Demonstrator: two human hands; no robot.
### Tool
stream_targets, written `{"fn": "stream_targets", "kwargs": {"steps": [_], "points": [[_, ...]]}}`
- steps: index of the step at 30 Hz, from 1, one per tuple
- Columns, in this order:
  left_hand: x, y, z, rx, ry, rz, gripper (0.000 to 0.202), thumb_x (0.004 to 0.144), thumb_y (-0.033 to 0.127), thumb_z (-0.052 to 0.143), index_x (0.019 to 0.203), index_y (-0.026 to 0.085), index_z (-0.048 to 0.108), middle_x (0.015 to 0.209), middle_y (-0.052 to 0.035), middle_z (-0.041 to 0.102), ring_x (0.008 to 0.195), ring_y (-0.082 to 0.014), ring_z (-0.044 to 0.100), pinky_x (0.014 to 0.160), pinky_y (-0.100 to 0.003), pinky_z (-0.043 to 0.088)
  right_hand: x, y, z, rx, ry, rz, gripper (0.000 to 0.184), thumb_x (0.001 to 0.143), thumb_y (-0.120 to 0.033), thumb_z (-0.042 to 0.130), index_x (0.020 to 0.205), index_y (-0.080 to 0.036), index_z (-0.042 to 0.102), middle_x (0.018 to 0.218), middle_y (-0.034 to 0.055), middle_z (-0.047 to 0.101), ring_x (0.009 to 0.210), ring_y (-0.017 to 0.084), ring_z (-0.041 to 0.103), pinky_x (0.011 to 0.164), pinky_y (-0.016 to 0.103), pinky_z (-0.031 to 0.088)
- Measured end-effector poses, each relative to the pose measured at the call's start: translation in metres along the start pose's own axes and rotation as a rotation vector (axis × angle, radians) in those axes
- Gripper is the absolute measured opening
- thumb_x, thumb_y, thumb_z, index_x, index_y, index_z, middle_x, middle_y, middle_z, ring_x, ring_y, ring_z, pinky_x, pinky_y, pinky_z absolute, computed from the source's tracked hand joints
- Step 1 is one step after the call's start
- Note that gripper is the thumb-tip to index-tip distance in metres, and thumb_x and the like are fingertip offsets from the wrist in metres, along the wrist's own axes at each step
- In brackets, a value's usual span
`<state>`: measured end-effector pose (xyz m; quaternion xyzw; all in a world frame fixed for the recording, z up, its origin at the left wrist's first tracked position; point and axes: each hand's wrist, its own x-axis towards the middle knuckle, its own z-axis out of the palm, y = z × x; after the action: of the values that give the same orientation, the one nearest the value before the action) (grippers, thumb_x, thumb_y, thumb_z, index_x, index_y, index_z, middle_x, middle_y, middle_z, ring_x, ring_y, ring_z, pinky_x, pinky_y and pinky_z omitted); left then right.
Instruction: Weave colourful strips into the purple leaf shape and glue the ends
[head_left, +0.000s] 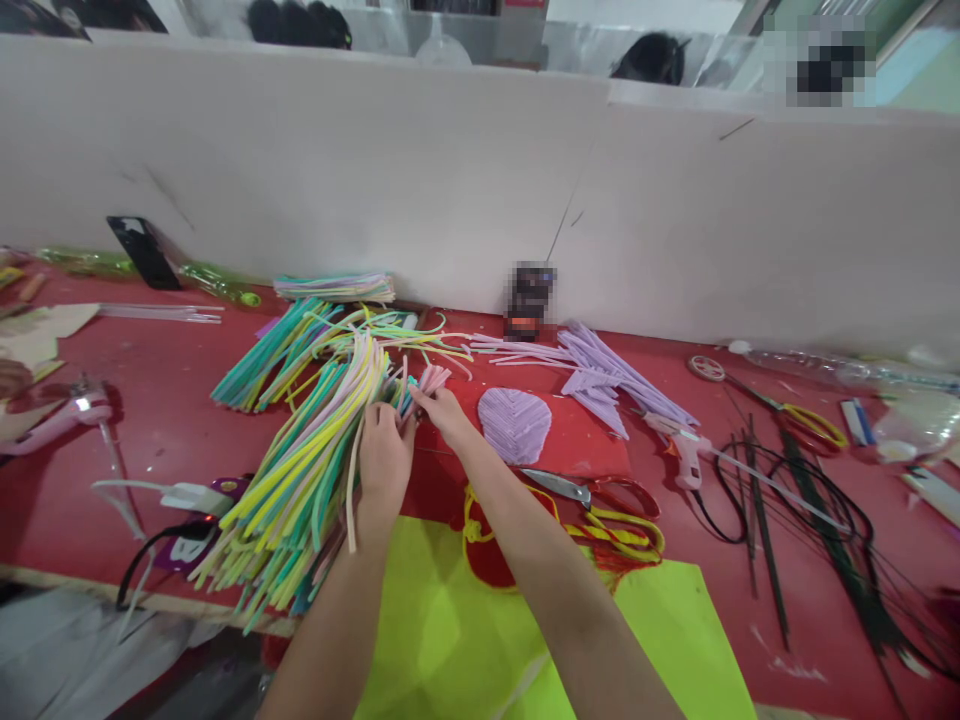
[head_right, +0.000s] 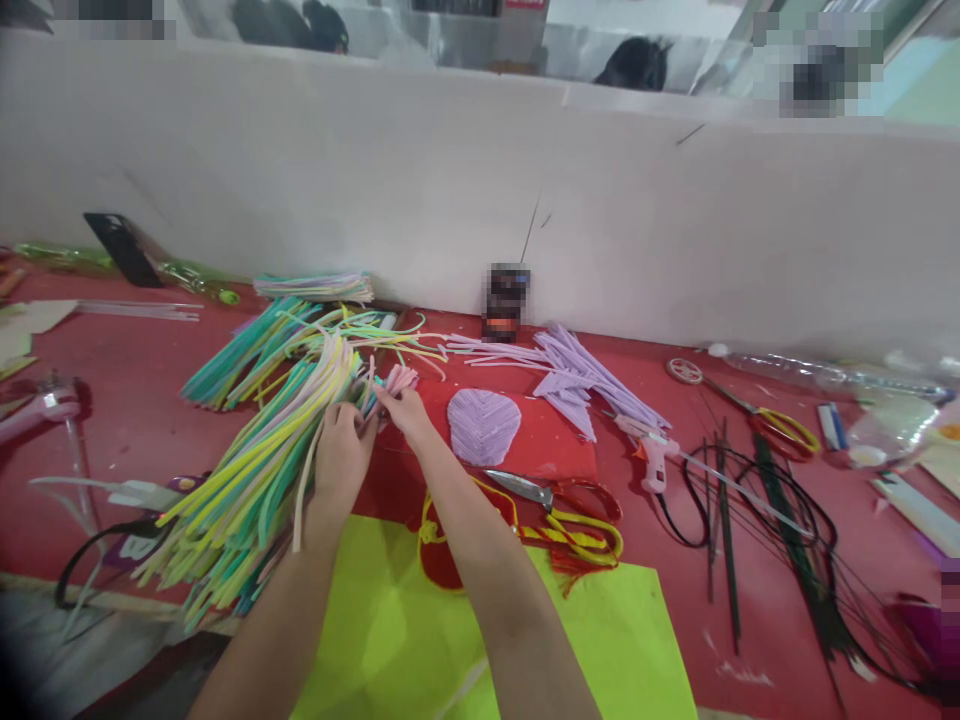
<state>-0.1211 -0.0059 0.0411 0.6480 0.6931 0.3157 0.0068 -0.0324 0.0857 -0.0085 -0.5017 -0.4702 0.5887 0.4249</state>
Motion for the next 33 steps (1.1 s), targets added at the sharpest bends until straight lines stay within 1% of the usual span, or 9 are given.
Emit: {"fn": "stream_targets", "kwargs": {"steps": [8, 12, 16, 19, 23, 25, 27, 30, 33], "points": [[0.000, 0.002, 0.000, 0.129, -0.066, -0.176, 0.015, 0.085, 0.033, 0.044, 0.081, 0.019, 0.047, 0.092, -0.0085, 0.053, 0.074, -0.0201, 0.058, 0.064, -0.030, 0.043, 0.001, 0.001, 0.002, 0.029, 0.006, 0.022, 0.031, 0.071, -0.043, 0.065, 0.061, -0.016, 0.053, 0.055, 0.0007, 0.059, 0.052, 0.012, 0.058, 0.050, 0.022, 0.047], [-0.003, 0.004, -0.001, 0.163, -0.130, -0.250, 0.026, 0.083, 0.037, 0.046, 0.099, 0.016, 0.049, 0.099, -0.0115, 0.055, 0.080, -0.0234, 0.061, 0.061, -0.031, 0.044, -0.003, -0.003, 0.002, 0.060, 0.009, 0.042, 0.028, 0.073, -0.037, 0.063, 0.060, -0.015, 0.051, 0.053, 0.0002, 0.057, 0.049, 0.012, 0.057, 0.047, 0.023, 0.047], [-0.006, -0.001, -0.004, 0.241, -0.252, -0.170, 0.052, 0.080, 0.027, 0.052, 0.128, 0.015, 0.035, 0.109, -0.0167, 0.057, 0.091, -0.0269, 0.061, 0.072, -0.034, 0.046, -0.009, -0.010, 0.003, 0.115, 0.004, 0.042, 0.026, 0.075, -0.036, 0.061, 0.064, -0.015, 0.051, 0.055, -0.0008, 0.057, 0.048, 0.011, 0.056, 0.049, 0.023, 0.049], [-0.006, -0.002, -0.009, 0.302, -0.290, -0.101, 0.047, 0.082, 0.019, 0.046, 0.129, 0.014, 0.038, 0.106, -0.0173, 0.060, 0.095, -0.0274, 0.061, 0.080, -0.036, 0.045, -0.016, -0.018, 0.001, 0.166, -0.011, 0.021, 0.023, 0.074, -0.036, 0.061, 0.069, -0.016, 0.052, 0.061, -0.0015, 0.059, 0.052, 0.010, 0.058, 0.055, 0.023, 0.051], [-0.007, 0.010, -0.022, 0.297, -0.246, -0.140, 0.046, 0.084, 0.017, 0.041, 0.129, 0.011, 0.040, 0.107, -0.0188, 0.060, 0.094, -0.0288, 0.061, 0.077, -0.037, 0.048, -0.029, -0.029, -0.012, 0.211, 0.068, -0.054, 0.027, 0.070, -0.040, 0.063, 0.082, -0.017, 0.054, 0.077, -0.0006, 0.061, 0.060, 0.009, 0.058, 0.059, 0.023, 0.051], [-0.007, 0.017, -0.029, 0.254, -0.176, -0.114, 0.049, 0.083, 0.017, 0.042, 0.131, 0.010, 0.037, 0.114, -0.0200, 0.058, 0.103, -0.0306, 0.057, 0.083, -0.040, 0.047, -0.039, -0.031, -0.021, 0.183, 0.181, -0.101, 0.033, 0.069, -0.046, 0.062, 0.085, -0.018, 0.053, 0.085, 0.0009, 0.060, 0.061, 0.009, 0.057, 0.057, 0.023, 0.050], [-0.006, 0.024, -0.035, 0.154, -0.108, -0.079, 0.053, 0.083, 0.017, 0.043, 0.134, 0.009, 0.033, 0.123, -0.0219, 0.052, 0.113, -0.0320, 0.052, 0.089, -0.043, 0.044, -0.051, -0.031, -0.030, 0.136, 0.202, -0.125, 0.038, 0.070, -0.053, 0.058, 0.087, -0.018, 0.053, 0.089, 0.0029, 0.060, 0.069, 0.011, 0.058, 0.059, 0.025, 0.050], [0.001, 0.033, -0.043, -0.128, -0.021, -0.020, 0.058, 0.082, 0.020, 0.047, 0.136, 0.013, 0.030, 0.135, -0.0189, 0.043, 0.124, -0.0299, 0.042, 0.099, -0.044, 0.038, -0.072, -0.030, -0.039, 0.149, -0.018, -0.113, 0.048, 0.073, -0.062, 0.051, 0.094, -0.019, 0.058, 0.095, 0.0052, 0.062, 0.091, 0.016, 0.059, 0.075, 0.029, 0.049], [0.010, 0.048, -0.047, -0.440, -0.018, 0.012, 0.054, 0.080, 0.025, 0.050, 0.131, 0.017, 0.037, 0.134, -0.0131, 0.045, 0.127, -0.0252, 0.040, 0.106, -0.041, 0.031, -0.096, -0.030, -0.046, 0.251, -0.284, -0.072, 0.057, 0.075, -0.066, 0.046, 0.110, -0.023, 0.057, 0.103, 0.0047, 0.063, 0.102, 0.018, 0.057, 0.089, 0.034, 0.045]]}}
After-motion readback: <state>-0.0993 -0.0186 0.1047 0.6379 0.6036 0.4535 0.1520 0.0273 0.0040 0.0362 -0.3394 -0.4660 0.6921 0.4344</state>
